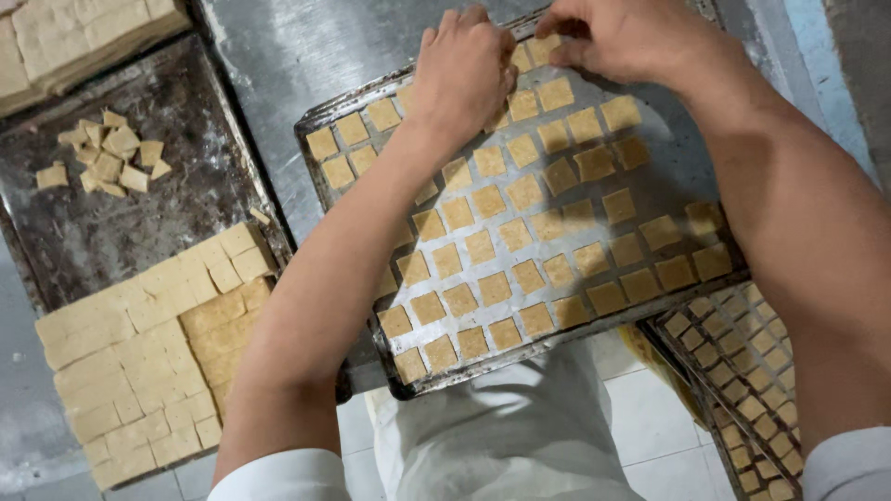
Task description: The person picks up square pieces of cut dough from a tray by hand and places them onto a metal baking sheet in rows.
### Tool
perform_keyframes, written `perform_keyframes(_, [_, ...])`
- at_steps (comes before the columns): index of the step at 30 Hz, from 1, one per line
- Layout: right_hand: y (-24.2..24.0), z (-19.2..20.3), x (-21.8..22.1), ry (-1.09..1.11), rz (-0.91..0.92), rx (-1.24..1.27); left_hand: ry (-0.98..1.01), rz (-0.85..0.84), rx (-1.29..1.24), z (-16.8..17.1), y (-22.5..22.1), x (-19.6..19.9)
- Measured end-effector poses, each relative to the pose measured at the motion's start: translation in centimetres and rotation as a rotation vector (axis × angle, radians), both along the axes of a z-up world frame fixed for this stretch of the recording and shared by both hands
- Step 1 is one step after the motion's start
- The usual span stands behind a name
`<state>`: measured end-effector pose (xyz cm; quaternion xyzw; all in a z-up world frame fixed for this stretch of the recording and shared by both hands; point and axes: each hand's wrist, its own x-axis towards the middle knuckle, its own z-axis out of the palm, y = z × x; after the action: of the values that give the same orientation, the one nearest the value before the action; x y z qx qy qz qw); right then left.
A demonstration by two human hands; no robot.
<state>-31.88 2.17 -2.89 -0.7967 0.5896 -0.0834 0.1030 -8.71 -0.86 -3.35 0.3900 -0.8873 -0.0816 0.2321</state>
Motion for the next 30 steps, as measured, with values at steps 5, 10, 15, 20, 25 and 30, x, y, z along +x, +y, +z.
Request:
perform_keyframes(5, [-0.5, 1.0, 0.3, -0.042, -0.076, 0.152, -0.097, 0.068, -0.037, 1.8, 1.5, 2.2])
perform_keyframes(10, [1.3, 2.3, 4.2, 0.029, 0.192, -0.292, 0.155, -0.025, -0.254, 4.2, 4.9, 12.3])
perform_keyframes(15, [4.3, 2.9, 13.6, -0.269, 0.284, -0.049, 0.03, 0.063, -0.051, 7.0, 8.8, 27.8])
perform_keyframes(20, [5.5, 4.2, 24.5, -0.238, 0.607, -0.131, -0.036, 0.226, 0.189, 7.8, 12.9, 35.3])
perform_keyframes(25, [5.9, 4.0, 32.0, -0.225, 0.727, -0.141, -0.064, 0.261, 0.223, 6.2, 15.3, 37.7])
perform_keyframes(30, [5.3, 4.1, 35.3, -0.084, 0.746, -0.124, -0.053, 0.319, 0.306, 4.7, 14.6, 38.8])
